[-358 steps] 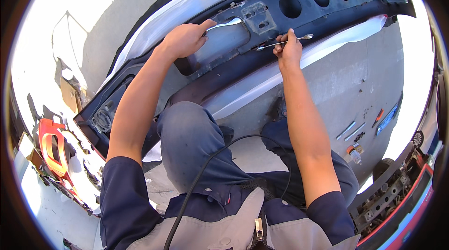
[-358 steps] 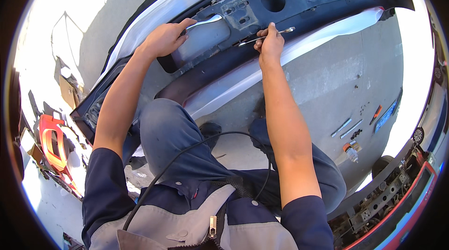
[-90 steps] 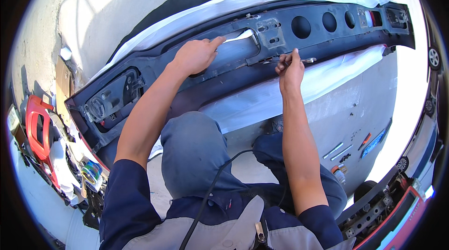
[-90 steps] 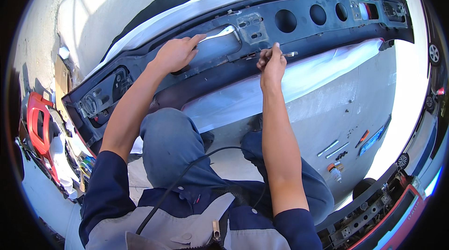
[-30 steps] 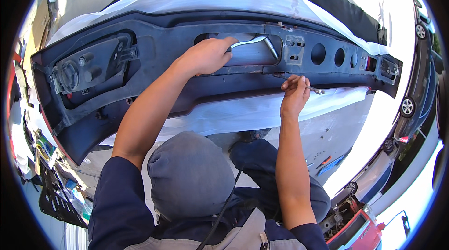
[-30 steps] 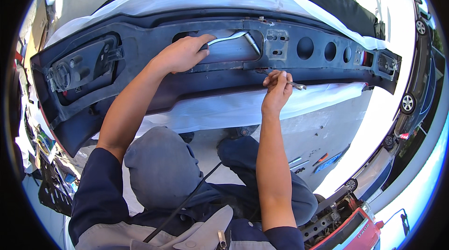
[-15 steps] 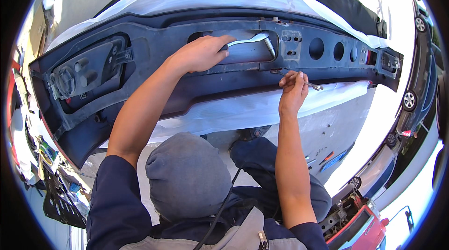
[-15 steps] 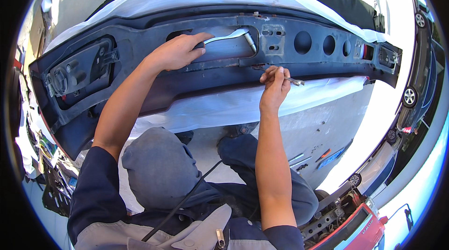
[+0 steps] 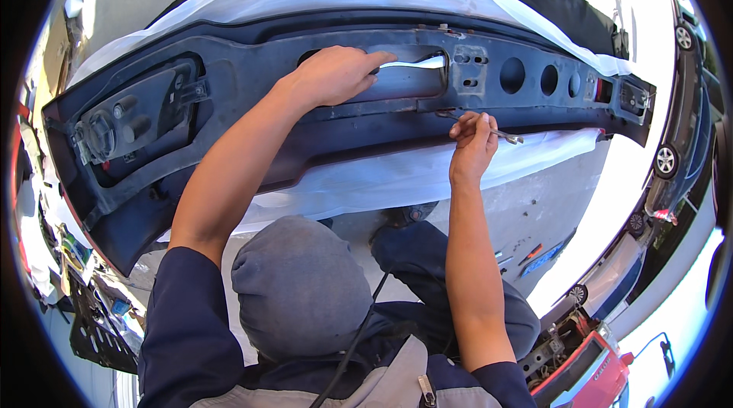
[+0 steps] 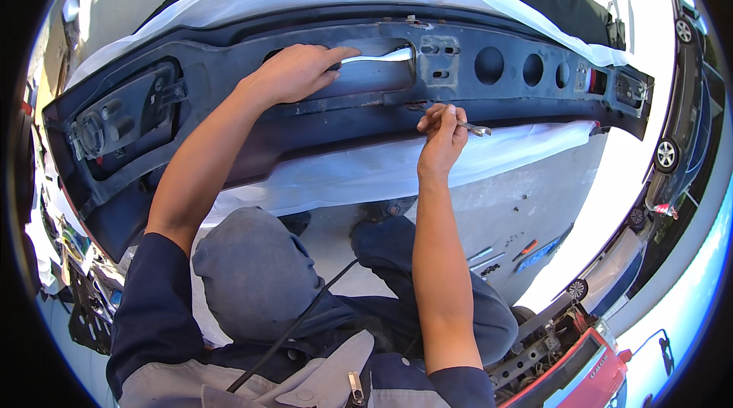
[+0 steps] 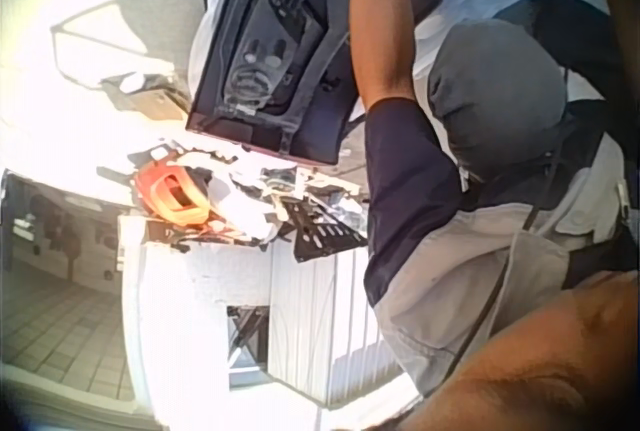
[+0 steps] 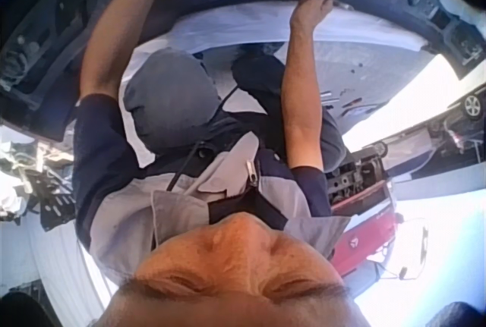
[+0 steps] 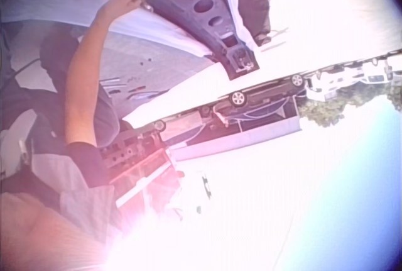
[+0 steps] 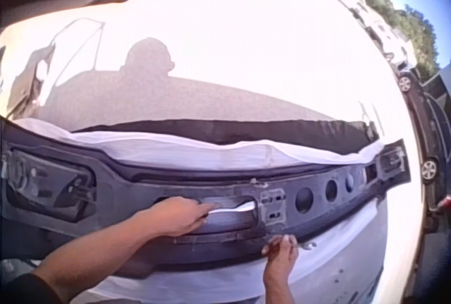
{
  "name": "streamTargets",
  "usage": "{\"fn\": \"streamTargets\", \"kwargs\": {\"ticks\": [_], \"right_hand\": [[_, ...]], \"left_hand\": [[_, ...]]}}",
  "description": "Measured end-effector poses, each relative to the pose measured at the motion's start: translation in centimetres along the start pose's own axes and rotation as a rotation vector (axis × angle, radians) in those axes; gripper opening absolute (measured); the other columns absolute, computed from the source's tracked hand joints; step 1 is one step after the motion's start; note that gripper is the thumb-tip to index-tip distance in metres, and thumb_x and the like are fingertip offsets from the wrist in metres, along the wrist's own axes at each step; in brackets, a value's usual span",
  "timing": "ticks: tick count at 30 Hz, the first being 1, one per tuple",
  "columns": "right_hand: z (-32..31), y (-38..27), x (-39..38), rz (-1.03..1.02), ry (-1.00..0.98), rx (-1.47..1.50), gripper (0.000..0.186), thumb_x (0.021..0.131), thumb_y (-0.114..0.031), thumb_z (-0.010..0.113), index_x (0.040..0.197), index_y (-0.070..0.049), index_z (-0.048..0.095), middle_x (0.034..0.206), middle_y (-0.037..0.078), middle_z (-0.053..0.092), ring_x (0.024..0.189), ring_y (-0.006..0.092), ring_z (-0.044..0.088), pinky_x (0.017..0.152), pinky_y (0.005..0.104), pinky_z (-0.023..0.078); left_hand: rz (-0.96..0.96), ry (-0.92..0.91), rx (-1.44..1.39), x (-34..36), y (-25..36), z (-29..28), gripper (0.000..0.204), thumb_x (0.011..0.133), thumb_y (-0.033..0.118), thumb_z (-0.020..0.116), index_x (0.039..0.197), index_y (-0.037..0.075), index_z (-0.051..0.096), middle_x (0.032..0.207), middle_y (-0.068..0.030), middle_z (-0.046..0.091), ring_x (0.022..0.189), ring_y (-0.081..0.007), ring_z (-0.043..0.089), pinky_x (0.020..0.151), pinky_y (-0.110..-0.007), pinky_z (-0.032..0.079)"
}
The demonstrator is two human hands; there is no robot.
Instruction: The person uses a wrench and a screwdriver to detach and attach components on a detached car bumper. They align a trim piece and press it into position by hand before securing it.
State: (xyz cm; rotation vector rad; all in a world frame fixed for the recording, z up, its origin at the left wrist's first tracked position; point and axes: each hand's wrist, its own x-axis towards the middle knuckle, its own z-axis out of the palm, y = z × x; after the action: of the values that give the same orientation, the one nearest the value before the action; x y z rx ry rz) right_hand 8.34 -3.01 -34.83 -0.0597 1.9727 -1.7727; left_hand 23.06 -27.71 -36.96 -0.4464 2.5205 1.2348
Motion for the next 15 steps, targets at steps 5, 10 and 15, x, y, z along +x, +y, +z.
{"fn": "streamTargets", "kwargs": {"ticks": [5,10,15], "right_hand": [[-0.3,0.2,0.1,-0.015,-0.029,-0.012,0.029,0.110,-0.025,0.050,0.088,-0.005,0.050,0.086,0.008,0.062,0.064,0.0124,0.055,0.063,0.0281,0.049],[-0.4,0.4,0.1,-0.020,-0.045,-0.010,0.030,0.110,-0.026,0.050,0.088,-0.005,0.050,0.086,0.009,0.062,0.064,0.0122,0.054,0.064,0.0278,0.049],[-0.3,0.5,0.2,-0.020,-0.044,-0.010,0.031,0.110,-0.026,0.050,0.087,-0.005,0.050,0.086,0.009,0.061,0.065,0.0123,0.054,0.064,0.0277,0.048]], "left_hand": [[-0.040,0.066,-0.023,-1.8,0.0,-0.3,0.048,0.102,0.017,0.057,0.149,0.014,0.049,0.106,-0.0192,0.071,0.099,-0.0375,0.069,0.088,-0.048,0.054],[-0.071,0.039,-0.140,-2.4,-0.8,-0.3,0.048,0.101,0.015,0.059,0.148,0.011,0.048,0.111,-0.0203,0.071,0.103,-0.0386,0.068,0.091,-0.047,0.053],[-0.043,0.093,-0.251,-2.6,-0.8,0.8,0.044,0.103,0.017,0.056,0.146,0.011,0.050,0.102,-0.0200,0.072,0.099,-0.0373,0.069,0.089,-0.048,0.053]]}}
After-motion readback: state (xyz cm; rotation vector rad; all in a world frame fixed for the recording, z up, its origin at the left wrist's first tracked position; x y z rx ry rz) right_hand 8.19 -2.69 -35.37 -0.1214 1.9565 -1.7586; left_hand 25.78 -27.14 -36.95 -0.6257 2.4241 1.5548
